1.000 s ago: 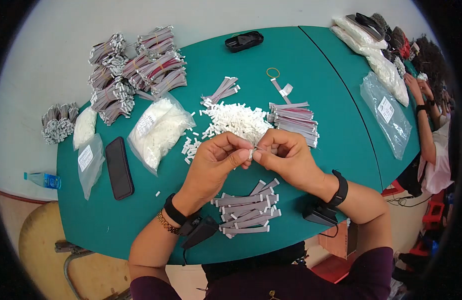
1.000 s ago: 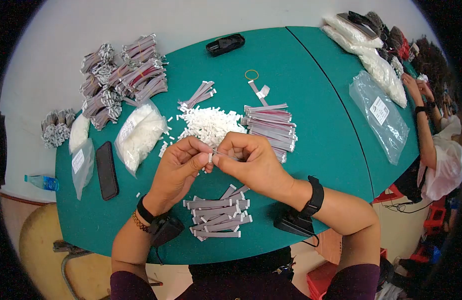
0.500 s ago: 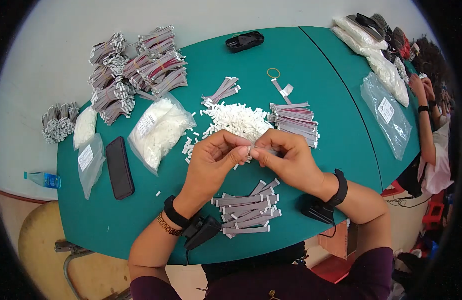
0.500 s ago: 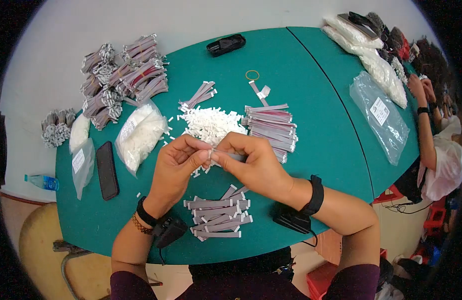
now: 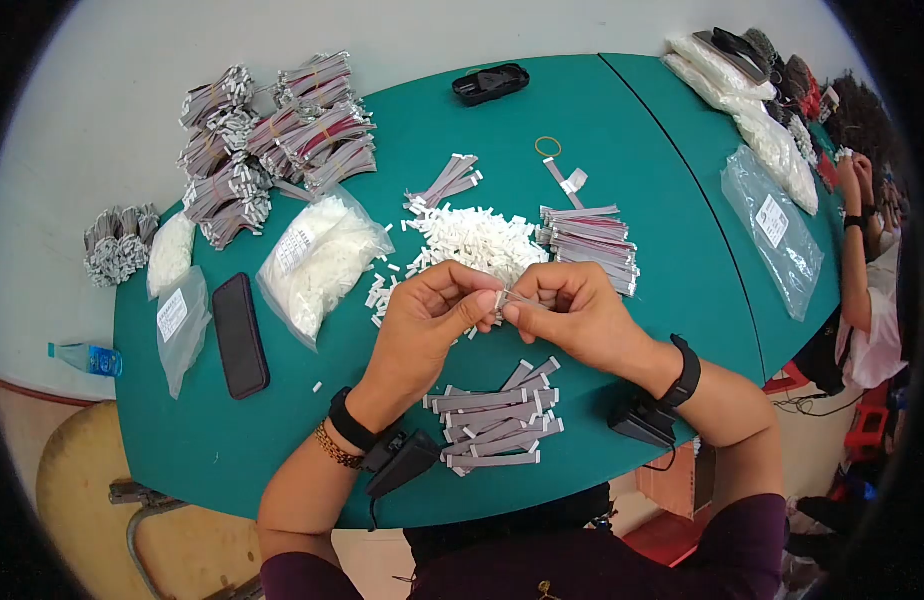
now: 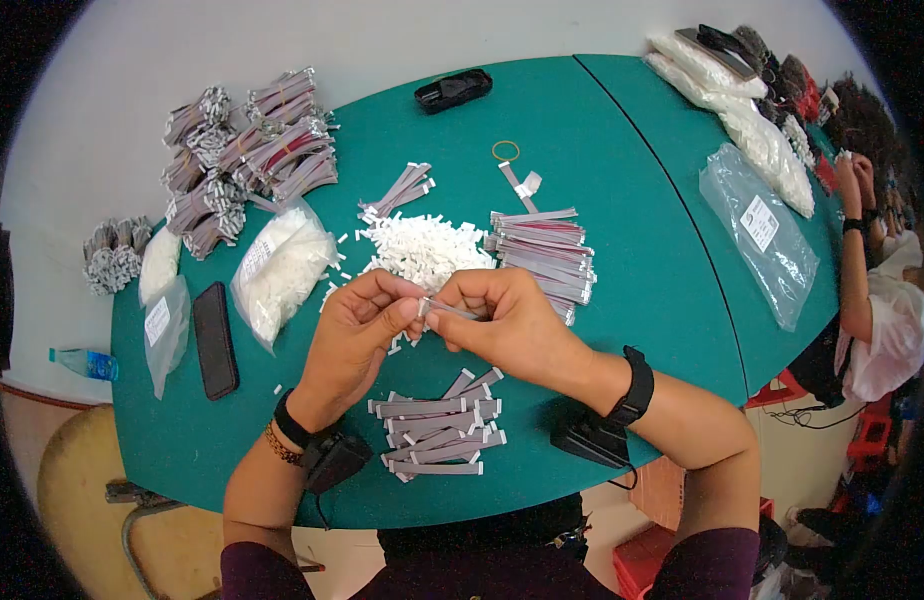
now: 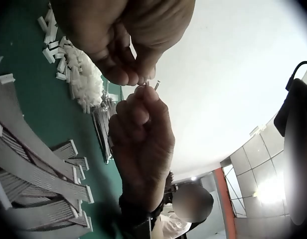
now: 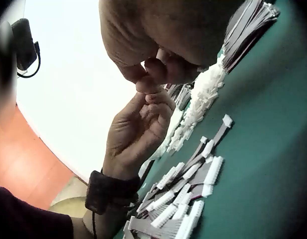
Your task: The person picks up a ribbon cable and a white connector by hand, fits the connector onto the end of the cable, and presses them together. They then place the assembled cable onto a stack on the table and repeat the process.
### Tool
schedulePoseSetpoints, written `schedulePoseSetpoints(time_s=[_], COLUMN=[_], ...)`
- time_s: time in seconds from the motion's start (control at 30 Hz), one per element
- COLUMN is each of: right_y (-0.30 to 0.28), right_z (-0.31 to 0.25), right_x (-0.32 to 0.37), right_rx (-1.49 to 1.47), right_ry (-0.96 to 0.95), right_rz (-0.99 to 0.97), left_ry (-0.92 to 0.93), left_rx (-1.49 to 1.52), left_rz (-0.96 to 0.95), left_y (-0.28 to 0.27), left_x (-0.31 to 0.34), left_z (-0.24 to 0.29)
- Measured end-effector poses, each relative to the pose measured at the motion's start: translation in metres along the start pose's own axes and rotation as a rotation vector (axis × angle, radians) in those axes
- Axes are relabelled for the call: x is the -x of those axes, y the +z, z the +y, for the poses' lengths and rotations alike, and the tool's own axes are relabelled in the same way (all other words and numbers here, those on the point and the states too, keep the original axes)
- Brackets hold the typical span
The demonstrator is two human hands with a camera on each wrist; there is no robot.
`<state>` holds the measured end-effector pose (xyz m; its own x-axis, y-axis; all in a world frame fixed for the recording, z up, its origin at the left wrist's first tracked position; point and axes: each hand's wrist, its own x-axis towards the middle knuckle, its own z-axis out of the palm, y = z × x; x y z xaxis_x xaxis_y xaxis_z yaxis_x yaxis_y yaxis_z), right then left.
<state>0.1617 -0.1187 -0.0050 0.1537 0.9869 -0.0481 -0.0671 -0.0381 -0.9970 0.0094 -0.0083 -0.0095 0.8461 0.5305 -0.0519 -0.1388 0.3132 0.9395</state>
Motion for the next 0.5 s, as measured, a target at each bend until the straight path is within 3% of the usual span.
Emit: schedulePoseSetpoints(time_s=[0.17, 0.27, 0.37, 0.5], right_y=[-0.0024, 0.0038, -0.0026, -0.0002], right_z=[-0.0029, -0.0012, -0.0043, -0.0037], right_x=[-0.0003, 0.0026, -0.0001, -0.0006], right_rx=[-0.102, 0.04, -0.161, -0.003], right_ry=[0.088, -0.069, 0.115, -0.015], right_rz=[-0.029, 0.047, -0.056, -0.004], left_ry=[0.044, 0.067, 0.099, 0.071], left_rx=[-0.075, -0.123, -0.174, -0.17], left_rz=[0.008, 0.016, 0.022, 0.018], left_y=[0.001, 0.0027, 0.0051, 0.0013], left_x=[0.0, 0.0014, 0.0024, 0.0012], left_z=[-0.0022, -0.0009, 0.0003, -0.0013])
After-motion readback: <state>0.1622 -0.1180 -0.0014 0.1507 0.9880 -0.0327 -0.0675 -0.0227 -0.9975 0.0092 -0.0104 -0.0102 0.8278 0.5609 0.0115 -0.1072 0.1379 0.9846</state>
